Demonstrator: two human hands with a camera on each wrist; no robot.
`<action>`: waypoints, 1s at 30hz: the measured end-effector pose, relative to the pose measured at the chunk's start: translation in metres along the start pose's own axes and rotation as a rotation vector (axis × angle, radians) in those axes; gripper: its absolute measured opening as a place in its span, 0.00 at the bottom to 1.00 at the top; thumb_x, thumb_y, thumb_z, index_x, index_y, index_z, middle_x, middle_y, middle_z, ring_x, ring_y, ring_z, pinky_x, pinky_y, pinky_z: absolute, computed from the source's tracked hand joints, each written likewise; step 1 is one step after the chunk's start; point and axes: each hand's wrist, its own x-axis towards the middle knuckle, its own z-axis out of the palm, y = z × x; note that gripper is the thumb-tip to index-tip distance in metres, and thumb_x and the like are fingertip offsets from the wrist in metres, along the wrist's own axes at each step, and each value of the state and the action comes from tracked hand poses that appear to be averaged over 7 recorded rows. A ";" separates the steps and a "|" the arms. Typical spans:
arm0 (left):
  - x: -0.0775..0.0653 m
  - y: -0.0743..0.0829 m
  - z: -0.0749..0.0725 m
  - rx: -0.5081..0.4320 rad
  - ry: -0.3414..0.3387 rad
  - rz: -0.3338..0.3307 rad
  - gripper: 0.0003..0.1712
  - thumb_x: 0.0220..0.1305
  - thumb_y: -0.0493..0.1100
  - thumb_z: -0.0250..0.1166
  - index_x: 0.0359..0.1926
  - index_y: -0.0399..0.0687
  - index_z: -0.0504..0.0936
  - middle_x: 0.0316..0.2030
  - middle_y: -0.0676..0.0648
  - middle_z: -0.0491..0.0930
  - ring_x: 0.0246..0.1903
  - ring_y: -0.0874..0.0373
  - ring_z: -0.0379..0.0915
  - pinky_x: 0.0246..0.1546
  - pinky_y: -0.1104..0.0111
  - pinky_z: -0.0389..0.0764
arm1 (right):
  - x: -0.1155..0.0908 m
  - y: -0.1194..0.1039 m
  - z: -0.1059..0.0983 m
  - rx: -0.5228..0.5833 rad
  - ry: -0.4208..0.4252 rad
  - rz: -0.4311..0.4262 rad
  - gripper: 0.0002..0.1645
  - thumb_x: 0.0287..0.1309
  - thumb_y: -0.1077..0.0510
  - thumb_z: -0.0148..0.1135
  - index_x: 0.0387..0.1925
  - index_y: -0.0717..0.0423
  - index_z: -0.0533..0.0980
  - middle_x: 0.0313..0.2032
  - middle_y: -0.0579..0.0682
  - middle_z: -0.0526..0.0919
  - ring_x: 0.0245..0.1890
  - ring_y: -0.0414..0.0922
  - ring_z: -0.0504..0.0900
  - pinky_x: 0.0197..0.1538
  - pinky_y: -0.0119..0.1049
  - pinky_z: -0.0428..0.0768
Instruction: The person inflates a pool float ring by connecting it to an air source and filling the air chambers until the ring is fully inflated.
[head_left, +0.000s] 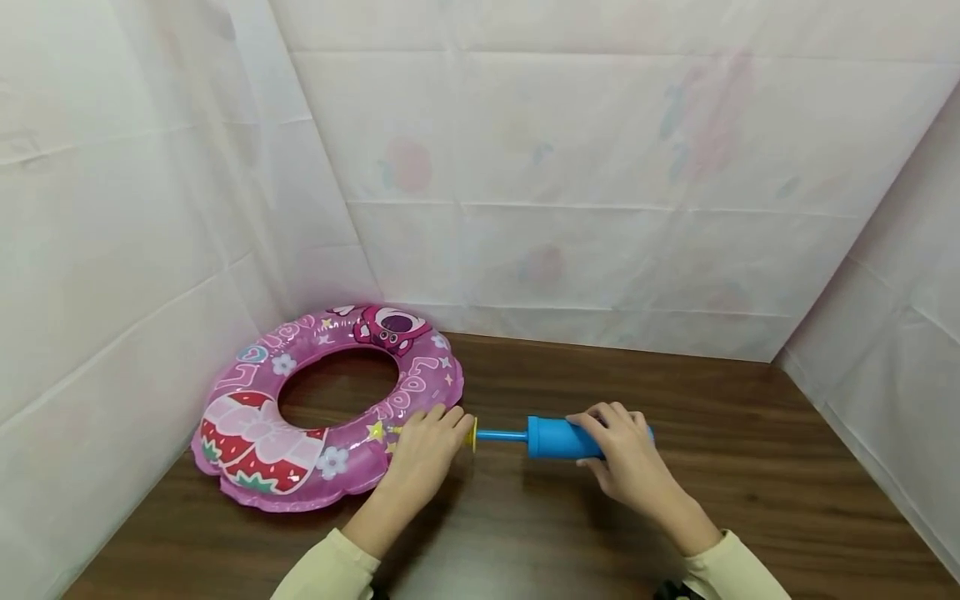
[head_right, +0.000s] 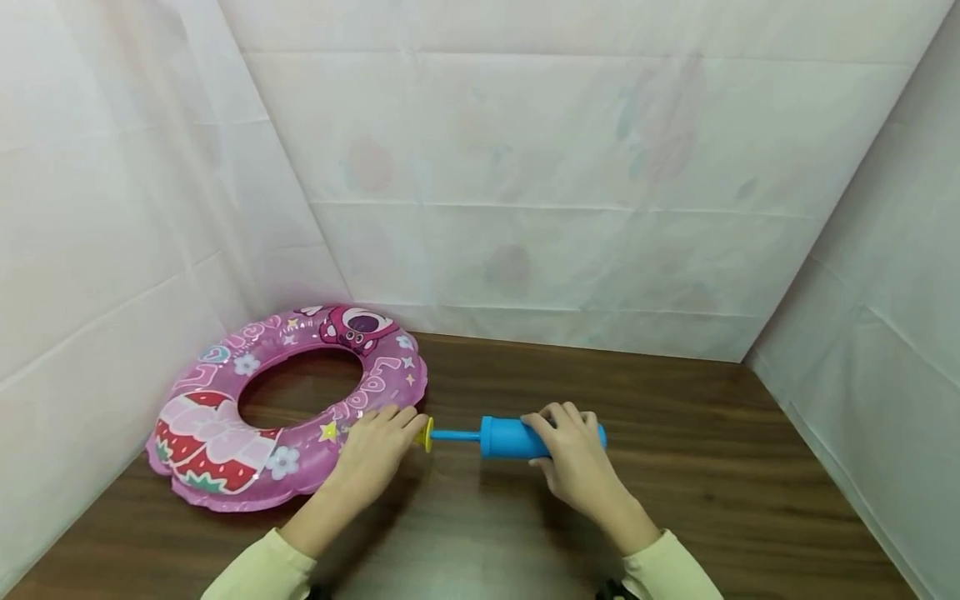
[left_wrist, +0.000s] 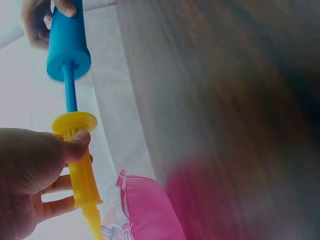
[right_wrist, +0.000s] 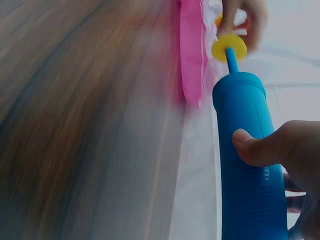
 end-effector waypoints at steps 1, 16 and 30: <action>0.002 0.001 -0.001 -0.001 -0.004 0.001 0.21 0.39 0.39 0.79 0.35 0.54 0.79 0.31 0.54 0.79 0.33 0.57 0.73 0.29 0.69 0.74 | 0.003 -0.004 0.002 -0.001 0.002 -0.002 0.35 0.34 0.56 0.81 0.51 0.50 0.78 0.42 0.50 0.80 0.45 0.51 0.77 0.42 0.52 0.74; 0.003 0.007 -0.007 -0.002 -0.080 -0.019 0.26 0.35 0.42 0.82 0.39 0.55 0.80 0.34 0.53 0.80 0.36 0.57 0.74 0.35 0.67 0.79 | 0.026 -0.041 0.021 0.073 -0.011 0.009 0.35 0.38 0.54 0.80 0.52 0.48 0.76 0.42 0.50 0.80 0.43 0.49 0.76 0.41 0.49 0.72; -0.001 0.003 -0.007 -0.070 -0.089 -0.060 0.27 0.33 0.41 0.82 0.39 0.54 0.82 0.33 0.52 0.82 0.36 0.57 0.75 0.38 0.66 0.81 | 0.027 -0.044 0.022 0.062 -0.061 0.017 0.35 0.39 0.51 0.79 0.52 0.47 0.76 0.43 0.48 0.81 0.44 0.47 0.77 0.39 0.44 0.72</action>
